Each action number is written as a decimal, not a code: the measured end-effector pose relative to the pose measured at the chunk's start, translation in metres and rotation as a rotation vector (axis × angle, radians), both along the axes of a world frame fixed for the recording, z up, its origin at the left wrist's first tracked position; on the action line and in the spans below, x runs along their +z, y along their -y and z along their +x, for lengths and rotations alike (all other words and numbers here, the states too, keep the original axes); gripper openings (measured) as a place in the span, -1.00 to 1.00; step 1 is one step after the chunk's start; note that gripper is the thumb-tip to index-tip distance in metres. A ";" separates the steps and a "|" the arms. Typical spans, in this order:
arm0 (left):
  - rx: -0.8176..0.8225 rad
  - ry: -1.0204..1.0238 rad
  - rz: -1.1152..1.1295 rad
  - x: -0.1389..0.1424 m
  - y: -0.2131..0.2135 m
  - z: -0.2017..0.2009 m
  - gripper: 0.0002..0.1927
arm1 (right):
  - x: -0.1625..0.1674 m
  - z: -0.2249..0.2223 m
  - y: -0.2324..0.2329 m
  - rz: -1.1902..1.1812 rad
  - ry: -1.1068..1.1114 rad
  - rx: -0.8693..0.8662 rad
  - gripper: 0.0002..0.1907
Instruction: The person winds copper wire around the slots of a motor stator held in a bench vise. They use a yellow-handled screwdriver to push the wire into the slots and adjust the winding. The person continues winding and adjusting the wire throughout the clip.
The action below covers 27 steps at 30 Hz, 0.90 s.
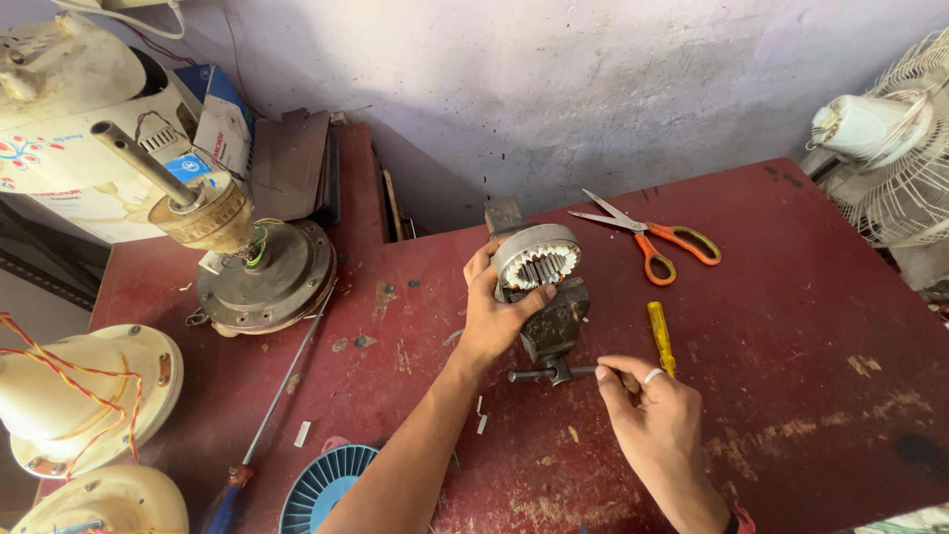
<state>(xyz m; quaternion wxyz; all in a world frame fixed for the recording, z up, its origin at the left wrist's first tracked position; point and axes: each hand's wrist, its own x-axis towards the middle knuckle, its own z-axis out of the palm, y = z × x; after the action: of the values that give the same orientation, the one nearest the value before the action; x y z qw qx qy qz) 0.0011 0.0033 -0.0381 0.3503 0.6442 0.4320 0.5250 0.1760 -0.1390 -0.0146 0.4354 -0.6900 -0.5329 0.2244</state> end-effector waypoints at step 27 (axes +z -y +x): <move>-0.030 -0.004 -0.005 0.000 -0.001 0.000 -0.41 | 0.069 -0.042 -0.069 0.292 0.194 0.098 -0.87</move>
<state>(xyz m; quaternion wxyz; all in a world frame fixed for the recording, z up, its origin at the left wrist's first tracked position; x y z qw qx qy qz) 0.0010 0.0039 -0.0385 0.3590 0.6509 0.4244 0.5171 0.1337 -0.0700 0.0541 0.4661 -0.6113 -0.6320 0.0981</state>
